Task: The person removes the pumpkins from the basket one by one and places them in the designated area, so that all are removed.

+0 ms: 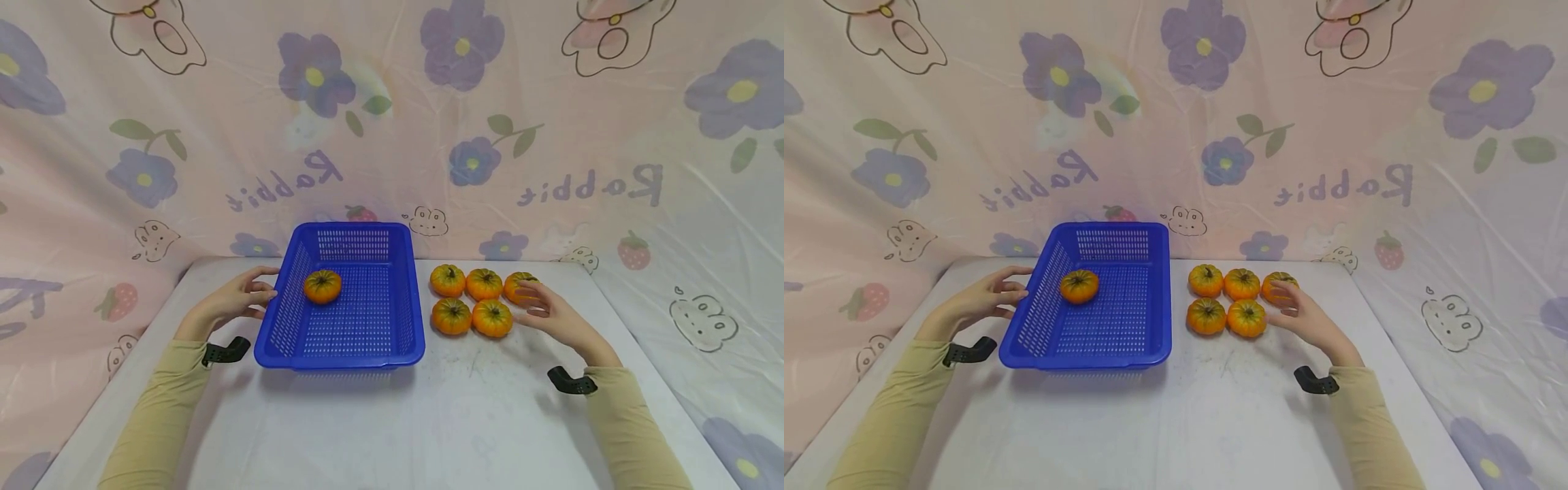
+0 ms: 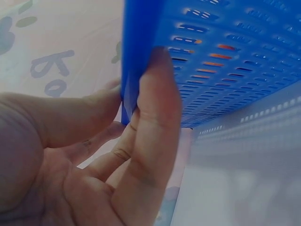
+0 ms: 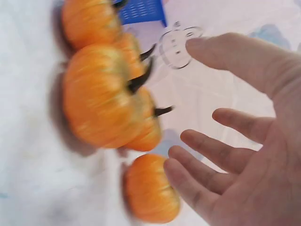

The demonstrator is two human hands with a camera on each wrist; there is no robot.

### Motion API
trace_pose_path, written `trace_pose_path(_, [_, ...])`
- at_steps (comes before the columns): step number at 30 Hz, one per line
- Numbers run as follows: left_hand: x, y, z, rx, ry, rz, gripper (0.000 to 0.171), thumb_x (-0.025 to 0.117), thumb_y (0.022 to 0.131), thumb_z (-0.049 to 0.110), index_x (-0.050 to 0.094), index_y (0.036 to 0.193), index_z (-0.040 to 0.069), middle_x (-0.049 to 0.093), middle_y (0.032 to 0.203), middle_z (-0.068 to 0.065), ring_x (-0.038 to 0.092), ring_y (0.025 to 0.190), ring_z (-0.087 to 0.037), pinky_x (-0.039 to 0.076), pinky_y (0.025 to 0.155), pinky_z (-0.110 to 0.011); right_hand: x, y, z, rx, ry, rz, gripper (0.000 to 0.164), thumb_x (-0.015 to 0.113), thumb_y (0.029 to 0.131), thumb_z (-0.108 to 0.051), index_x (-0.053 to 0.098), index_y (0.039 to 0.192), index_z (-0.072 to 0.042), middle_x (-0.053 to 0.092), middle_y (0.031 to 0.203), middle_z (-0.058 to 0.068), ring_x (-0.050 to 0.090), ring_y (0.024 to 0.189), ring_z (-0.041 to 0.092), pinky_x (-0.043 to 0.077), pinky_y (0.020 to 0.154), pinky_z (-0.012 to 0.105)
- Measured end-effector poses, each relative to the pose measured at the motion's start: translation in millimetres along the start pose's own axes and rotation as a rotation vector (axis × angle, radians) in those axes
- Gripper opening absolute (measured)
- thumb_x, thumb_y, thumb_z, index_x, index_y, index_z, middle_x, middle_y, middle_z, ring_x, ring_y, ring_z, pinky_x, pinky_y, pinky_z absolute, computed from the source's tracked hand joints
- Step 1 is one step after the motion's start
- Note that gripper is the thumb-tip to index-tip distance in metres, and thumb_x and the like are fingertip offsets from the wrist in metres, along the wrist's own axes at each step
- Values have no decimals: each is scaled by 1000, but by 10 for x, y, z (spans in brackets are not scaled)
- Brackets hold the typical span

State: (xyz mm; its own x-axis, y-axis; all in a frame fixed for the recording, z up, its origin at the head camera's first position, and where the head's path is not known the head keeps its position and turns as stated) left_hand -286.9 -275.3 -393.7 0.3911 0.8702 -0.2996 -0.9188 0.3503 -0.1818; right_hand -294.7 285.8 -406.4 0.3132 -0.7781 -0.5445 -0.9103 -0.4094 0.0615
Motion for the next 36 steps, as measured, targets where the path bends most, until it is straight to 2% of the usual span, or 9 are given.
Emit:
trace_pose_path(4, [8, -2, 1, -3, 0, 4, 61, 51, 100, 14, 17, 150, 6, 55, 104, -22, 61, 88, -26, 56, 77, -41, -37, 48, -177, -39, 0, 13, 70, 67, 91, -13, 27, 147, -2, 35, 142, 26, 36, 128, 47, 32, 101, 61])
trace_pose_path(9, [14, 1, -12, -1, -3, 4, 61, 51, 100, 14, 18, 150, 6, 56, 104, -21, 61, 88, -26, 56, 79, -41, 56, 161, -385, -81, 17, -9, 69, 68, 90, -12, 30, 147, -7, 38, 144, 20, 36, 129, 43, 29, 104, 59])
trace_pose_path(19, [3, 5, -36, 12, -22, 7, 60, 51, 101, 13, 18, 150, 6, 55, 108, -22, 62, 90, -25, 55, 79, -41, 486, 550, -842, -191, 129, -92, 68, 70, 88, -13, 34, 146, -11, 42, 143, 13, 38, 131, 35, 28, 108, 55])
trace_pose_path(26, [20, 17, -34, 17, -28, 5, 60, 51, 100, 14, 19, 150, 7, 53, 107, -22, 61, 90, -25, 55, 80, -41, 786, 751, -1132, -199, 130, -134, 68, 70, 88, -11, 35, 146, -15, 39, 145, 14, 37, 132, 33, 28, 107, 55])
trace_pose_path(29, [12, 15, -29, 20, -18, 13, 60, 52, 100, 15, 20, 149, 6, 51, 108, -22, 61, 90, -25, 56, 79, -41, 888, 828, -1253, -233, 125, -151, 70, 70, 88, -11, 34, 147, -14, 39, 145, 14, 37, 132, 34, 29, 108, 53])
trace_pose_path(36, [-7, 2, -40, 19, -22, 15, 57, 53, 100, 14, 23, 147, 3, 51, 110, -23, 61, 89, -25, 55, 79, -41, 1097, 1049, -1482, -291, 65, -191, 68, 74, 86, -22, 39, 144, -16, 44, 142, 6, 41, 130, 29, 32, 108, 47])
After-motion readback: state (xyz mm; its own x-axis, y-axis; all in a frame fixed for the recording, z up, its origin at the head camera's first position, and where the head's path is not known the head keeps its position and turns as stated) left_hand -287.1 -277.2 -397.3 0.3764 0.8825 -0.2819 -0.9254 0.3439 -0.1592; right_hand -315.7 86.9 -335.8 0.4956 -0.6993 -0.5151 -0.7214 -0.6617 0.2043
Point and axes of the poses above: each hand's wrist, its own y-axis towards the middle knuckle, its own x-axis out of the palm, z = x × y, the point moved 6 cm from there along y, towards the middle knuckle
